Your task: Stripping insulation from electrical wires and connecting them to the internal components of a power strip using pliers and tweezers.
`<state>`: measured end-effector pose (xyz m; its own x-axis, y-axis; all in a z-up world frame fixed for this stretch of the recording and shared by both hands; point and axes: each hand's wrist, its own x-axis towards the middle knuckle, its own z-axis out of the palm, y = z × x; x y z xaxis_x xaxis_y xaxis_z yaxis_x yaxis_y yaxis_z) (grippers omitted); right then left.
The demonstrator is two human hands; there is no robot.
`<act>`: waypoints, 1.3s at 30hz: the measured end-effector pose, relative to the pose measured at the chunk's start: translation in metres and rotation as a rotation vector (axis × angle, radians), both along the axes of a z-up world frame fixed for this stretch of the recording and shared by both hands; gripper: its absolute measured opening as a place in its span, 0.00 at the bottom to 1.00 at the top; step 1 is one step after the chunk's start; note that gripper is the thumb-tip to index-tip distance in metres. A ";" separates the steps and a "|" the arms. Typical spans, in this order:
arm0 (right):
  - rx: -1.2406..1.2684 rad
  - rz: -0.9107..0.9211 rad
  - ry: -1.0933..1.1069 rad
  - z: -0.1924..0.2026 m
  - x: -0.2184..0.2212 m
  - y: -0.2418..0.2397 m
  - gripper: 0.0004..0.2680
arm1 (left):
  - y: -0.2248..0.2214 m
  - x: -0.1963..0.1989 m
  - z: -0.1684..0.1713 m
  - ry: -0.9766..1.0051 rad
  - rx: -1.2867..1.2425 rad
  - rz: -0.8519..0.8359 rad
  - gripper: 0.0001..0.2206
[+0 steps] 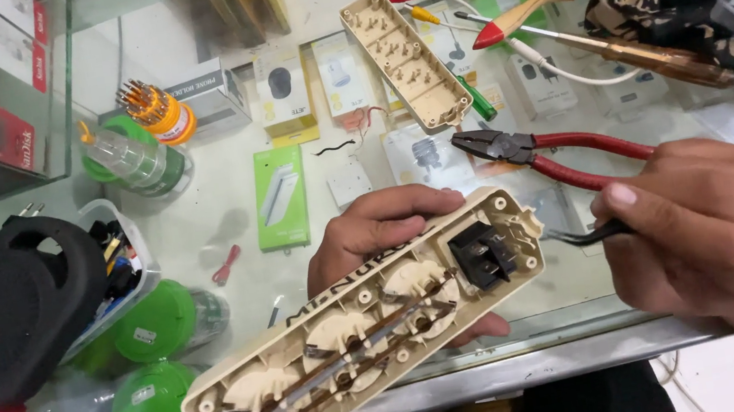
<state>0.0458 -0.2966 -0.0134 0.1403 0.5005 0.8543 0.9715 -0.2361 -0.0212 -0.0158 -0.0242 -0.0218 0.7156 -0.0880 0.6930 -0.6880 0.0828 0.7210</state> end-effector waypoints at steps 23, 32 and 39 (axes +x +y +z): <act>-0.197 -0.101 0.147 0.040 -0.018 0.016 0.07 | 0.010 0.003 0.009 0.120 0.075 -0.114 0.35; -0.231 -0.070 0.069 0.046 -0.015 0.012 0.06 | 0.017 0.009 0.009 0.327 -0.051 -0.423 0.32; -0.504 -0.081 0.154 0.069 -0.028 0.001 0.16 | 0.022 0.016 0.005 0.506 -0.147 -0.698 0.35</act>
